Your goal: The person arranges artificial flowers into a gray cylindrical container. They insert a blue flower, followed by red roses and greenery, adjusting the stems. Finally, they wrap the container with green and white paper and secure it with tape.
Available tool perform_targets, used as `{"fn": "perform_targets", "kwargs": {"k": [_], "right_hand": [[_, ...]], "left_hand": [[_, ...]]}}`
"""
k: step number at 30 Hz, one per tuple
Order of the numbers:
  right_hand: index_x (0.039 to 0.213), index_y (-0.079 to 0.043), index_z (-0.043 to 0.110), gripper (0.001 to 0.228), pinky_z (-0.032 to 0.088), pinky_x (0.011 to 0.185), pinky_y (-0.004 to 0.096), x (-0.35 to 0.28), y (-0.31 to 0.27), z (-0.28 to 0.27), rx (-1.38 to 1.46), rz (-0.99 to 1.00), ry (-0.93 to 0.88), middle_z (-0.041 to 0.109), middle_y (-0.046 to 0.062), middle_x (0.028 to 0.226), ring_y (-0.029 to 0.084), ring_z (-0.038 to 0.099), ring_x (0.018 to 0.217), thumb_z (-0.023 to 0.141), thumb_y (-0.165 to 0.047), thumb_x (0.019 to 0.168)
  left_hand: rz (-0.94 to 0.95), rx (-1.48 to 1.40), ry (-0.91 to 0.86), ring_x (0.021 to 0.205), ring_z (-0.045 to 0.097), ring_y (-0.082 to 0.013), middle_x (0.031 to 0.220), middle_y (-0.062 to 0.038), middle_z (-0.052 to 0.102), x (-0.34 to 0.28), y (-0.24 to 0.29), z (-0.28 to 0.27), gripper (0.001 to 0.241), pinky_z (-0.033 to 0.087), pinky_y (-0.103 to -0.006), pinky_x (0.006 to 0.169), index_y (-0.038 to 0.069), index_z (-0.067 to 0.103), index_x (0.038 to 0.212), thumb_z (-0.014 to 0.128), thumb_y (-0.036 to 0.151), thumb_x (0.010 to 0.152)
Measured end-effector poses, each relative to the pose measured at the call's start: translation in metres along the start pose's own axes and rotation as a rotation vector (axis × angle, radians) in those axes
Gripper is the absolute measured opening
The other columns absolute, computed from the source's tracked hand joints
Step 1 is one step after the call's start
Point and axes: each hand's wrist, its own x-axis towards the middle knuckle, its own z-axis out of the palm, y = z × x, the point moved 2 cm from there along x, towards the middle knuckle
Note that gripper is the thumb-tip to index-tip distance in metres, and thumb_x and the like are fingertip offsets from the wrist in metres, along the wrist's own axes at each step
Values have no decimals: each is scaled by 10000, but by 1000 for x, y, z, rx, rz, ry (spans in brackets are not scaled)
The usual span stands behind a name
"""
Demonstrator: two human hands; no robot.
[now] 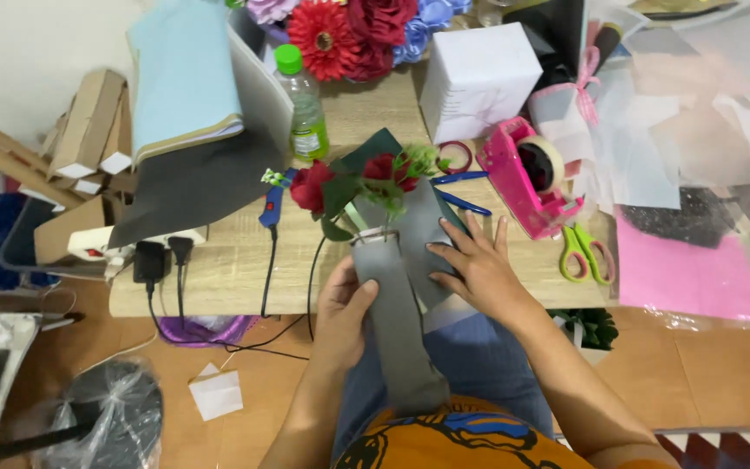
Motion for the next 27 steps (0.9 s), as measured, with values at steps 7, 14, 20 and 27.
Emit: {"fn": "perform_targets", "kwargs": {"k": [7,14,20,27], "right_hand": [[1325,-103,601,484,511,952,421,-12,-15,-29,901,146,113,627,141,1376,306,623,1228,698,-224,866],[1568,-129,314,1055,516,1000,546,-18,-64,-51,397,323,-9,465,213,1433,441,512,1306,875,-275,688],[1515,-80,417,942,556,927,487,-20,-72,-34,229,249,159,527,187,1348,408,583,1223,847,-201,685],[1517,-49,412,902,552,934,518,-4,-84,-36,210,262,-16,537,218,1347,427,577,1234,809,-173,717]], "left_hand": [[74,12,50,907,580,-162,1012,-41,599,16,1,40,482,522,-295,797,51,599,1281,793,45,840],[86,116,42,972,591,-189,1068,-78,573,43,-37,57,618,521,-329,853,32,531,1322,855,176,816],[142,447,-1,1142,641,-334,1312,-212,559,29,-20,29,743,566,-416,914,16,448,1484,799,272,881],[251,1127,64,999,646,-266,991,-68,624,12,-7,-3,415,512,-378,866,124,604,1283,695,365,958]]}}
